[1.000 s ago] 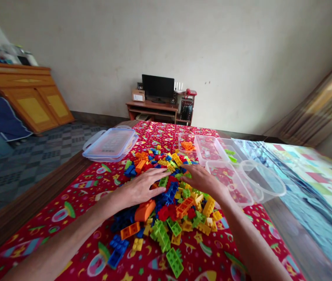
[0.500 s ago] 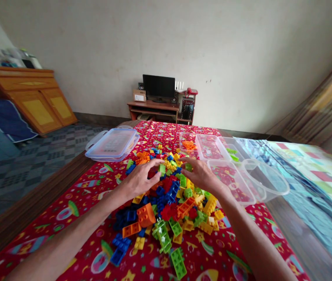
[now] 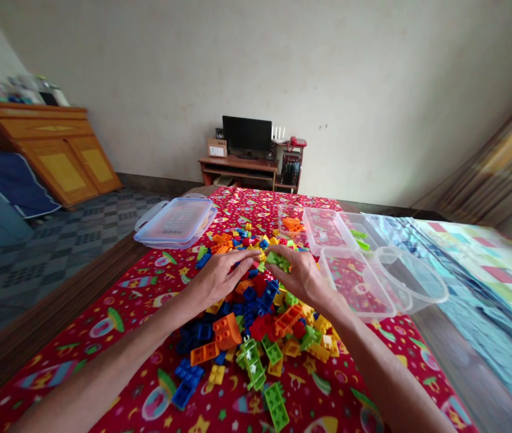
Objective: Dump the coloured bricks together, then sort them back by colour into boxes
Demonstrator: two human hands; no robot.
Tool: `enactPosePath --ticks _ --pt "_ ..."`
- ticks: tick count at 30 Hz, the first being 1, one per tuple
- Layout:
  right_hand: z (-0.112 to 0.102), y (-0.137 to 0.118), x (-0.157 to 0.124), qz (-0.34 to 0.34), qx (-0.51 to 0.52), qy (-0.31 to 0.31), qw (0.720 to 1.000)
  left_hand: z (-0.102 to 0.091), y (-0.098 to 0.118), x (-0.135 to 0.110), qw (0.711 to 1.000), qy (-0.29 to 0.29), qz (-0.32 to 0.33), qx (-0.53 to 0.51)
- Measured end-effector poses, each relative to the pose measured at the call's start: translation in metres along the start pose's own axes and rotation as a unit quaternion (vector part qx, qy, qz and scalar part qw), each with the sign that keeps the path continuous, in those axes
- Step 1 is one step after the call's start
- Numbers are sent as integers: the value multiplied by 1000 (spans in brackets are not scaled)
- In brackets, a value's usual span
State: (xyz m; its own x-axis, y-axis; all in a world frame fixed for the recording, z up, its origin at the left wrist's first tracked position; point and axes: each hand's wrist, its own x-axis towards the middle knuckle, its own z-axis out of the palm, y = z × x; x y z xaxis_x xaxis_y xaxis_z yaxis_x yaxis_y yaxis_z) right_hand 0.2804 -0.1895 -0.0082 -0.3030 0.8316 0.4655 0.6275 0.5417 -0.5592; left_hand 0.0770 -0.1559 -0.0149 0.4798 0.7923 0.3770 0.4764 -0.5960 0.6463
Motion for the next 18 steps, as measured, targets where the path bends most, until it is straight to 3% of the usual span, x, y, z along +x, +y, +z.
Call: enactPosePath --ticks 3,6,10,14,18 --pt "-9 9 3 57 8 26 998 -6 -8 5 998 17 31 44" --pt "-23 17 4 70 19 47 996 -10 -16 7 996 3 35 83" --pt "-61 33 1 127 -61 83 987 -10 -20 6 993 -5 53 102" --pt "-109 73 3 207 -196 172 943 -9 -20 7 991 -11 65 118" --pt "-149 134 16 292 -293 177 893 -10 -21 8 990 -11 66 127"
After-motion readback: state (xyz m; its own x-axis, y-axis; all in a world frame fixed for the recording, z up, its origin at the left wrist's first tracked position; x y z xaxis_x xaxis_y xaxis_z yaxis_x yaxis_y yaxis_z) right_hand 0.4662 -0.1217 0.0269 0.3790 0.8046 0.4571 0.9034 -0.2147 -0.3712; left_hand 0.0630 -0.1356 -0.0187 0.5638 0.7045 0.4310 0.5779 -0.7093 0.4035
